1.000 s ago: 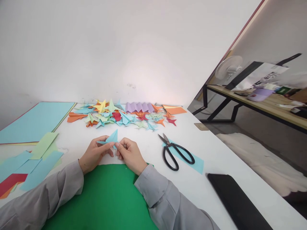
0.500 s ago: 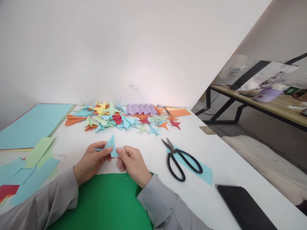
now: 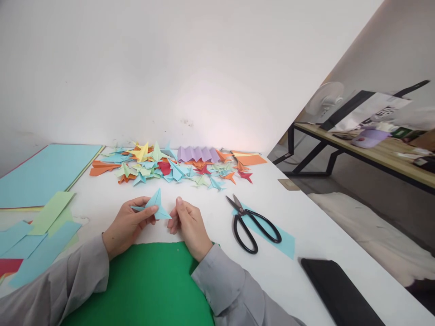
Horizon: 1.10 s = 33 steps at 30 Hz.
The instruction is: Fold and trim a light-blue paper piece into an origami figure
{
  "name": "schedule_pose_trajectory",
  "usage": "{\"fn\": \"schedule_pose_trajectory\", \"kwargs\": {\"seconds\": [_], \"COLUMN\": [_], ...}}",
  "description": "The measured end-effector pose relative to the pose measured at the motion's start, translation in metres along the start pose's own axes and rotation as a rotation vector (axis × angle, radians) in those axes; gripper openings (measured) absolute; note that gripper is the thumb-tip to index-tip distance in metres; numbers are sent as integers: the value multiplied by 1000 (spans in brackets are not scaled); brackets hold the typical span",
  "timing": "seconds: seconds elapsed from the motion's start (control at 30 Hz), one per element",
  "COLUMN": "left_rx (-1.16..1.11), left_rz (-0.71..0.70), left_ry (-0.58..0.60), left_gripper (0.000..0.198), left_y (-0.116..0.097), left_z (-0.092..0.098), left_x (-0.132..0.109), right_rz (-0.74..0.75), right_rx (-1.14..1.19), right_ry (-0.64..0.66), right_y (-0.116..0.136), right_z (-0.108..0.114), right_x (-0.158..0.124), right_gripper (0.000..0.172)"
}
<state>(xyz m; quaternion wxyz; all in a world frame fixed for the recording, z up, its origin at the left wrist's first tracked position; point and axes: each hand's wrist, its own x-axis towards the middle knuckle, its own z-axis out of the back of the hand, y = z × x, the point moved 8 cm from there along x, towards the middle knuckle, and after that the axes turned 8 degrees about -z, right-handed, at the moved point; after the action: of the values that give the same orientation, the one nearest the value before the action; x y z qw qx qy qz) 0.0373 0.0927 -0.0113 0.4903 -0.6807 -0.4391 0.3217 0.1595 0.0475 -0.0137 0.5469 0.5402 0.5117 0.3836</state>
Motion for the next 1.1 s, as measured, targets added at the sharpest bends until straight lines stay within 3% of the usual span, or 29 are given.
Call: {"fn": "schedule_pose_trajectory", "kwargs": {"seconds": [0.2,0.3,0.47,0.67,0.83,1.0,1.1], "left_rx": [206,180,161,47,65,56,104], "left_rz": [-49,-34,-14,-1,-26,-63,-86], "left_ry": [24,51,38,-23,2,-27,-1], "left_gripper": [22,23,26,61,41,55,35], "left_y": [-6,-5,-3,-3,-4,-5,-3], "left_z": [-2,-4,-4,-2,-5,-2,-2], "left_x": [-5,-6,-4,-4,-5,-4,-2], "right_rz": [29,23,44,117,101,72,64], "right_rx": [-152,-148,-1,28,-13,-28,-32], "right_ry": [134,121,44,12,25,26,43], "right_y": [2,1,3,7,6,5,3], "right_z": [-15,-14,-6,-4,-5,-6,-7], "right_x": [-5,-5,-3,-2,-2,-2,-1], "right_gripper": [50,50,35,30,26,26,29]}}
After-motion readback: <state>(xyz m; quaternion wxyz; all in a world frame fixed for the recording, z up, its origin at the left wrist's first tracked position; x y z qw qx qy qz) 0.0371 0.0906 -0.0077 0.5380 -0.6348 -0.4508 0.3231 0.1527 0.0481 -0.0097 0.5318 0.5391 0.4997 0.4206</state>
